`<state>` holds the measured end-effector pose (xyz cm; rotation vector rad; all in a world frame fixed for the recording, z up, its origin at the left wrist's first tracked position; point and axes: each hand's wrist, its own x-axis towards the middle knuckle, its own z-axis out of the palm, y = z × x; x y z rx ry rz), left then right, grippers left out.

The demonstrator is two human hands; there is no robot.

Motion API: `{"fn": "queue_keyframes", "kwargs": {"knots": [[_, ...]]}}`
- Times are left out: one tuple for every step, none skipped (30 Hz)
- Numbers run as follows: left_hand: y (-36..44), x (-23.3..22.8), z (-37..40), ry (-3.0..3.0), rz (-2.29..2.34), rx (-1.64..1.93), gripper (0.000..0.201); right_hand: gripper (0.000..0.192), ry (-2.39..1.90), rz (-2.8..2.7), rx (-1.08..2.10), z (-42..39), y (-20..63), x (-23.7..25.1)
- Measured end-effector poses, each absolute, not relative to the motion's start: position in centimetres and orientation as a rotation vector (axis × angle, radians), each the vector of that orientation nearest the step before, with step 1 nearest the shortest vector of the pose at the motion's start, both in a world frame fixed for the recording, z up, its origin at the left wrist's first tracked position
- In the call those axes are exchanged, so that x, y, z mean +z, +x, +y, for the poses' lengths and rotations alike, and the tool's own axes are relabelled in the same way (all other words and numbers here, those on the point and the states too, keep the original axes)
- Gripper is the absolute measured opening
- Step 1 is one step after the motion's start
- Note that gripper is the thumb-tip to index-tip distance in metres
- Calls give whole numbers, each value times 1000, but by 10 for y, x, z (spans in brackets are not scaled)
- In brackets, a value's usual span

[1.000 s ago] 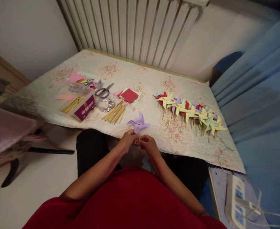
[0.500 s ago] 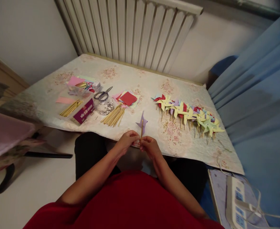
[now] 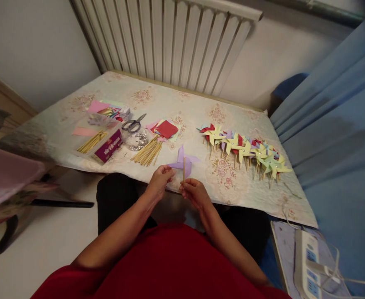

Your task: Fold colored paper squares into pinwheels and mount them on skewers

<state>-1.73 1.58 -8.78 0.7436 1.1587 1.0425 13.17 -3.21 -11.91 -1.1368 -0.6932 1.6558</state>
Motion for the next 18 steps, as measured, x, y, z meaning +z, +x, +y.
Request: {"fn": "queue_keyframes", "kwargs": {"knots": [[-18, -87, 16, 754, 1139, 1046, 32, 29, -1140, -694, 1656, -32, 132, -119], [-18, -86, 16, 768, 1110, 1047, 32, 30, -1143, -694, 1657, -32, 131, -118], [-18, -85, 17, 784, 1075, 1050, 33, 30, -1147, -693, 1660, -32, 131, -118], [-18, -85, 17, 801, 1039, 1052, 33, 30, -1151, -691, 1662, -32, 131, -117], [-18, -85, 18, 817, 1005, 1053, 33, 30, -1155, -689, 1661, -32, 131, -117], [-18, -85, 19, 831, 977, 1051, 33, 30, -1157, -688, 1659, -32, 130, -116], [-17, -86, 19, 838, 958, 1043, 33, 29, -1157, -686, 1659, -32, 130, -116], [-17, -86, 20, 838, 950, 1029, 32, 28, -1156, -683, 1661, -32, 129, -115], [-15, -87, 20, 832, 946, 1011, 31, 27, -1154, -680, 1660, -32, 129, -115], [-14, -89, 20, 822, 946, 990, 30, 26, -1154, -677, 1659, -32, 128, -114], [-12, -90, 20, 811, 945, 969, 28, 25, -1156, -675, 1657, -32, 128, -114], [-11, -91, 20, 796, 940, 948, 26, 25, -1159, -674, 1654, -32, 127, -113], [-10, -92, 19, 778, 929, 929, 25, 24, -1162, -677, 1649, -32, 127, -113], [-9, -94, 19, 759, 919, 917, 25, 24, -1165, -681, 1645, -32, 126, -112], [-8, -95, 18, 741, 914, 910, 25, 24, -1166, -686, 1642, -32, 126, -111], [-7, -96, 17, 726, 915, 906, 26, 24, -1168, -689, 1638, -33, 126, -111], [-7, -97, 17, 717, 925, 905, 27, 23, -1170, -689, 1635, -33, 125, -111], [-7, -98, 16, 715, 942, 906, 28, 23, -1172, -686, 1632, -33, 125, -110]]}}
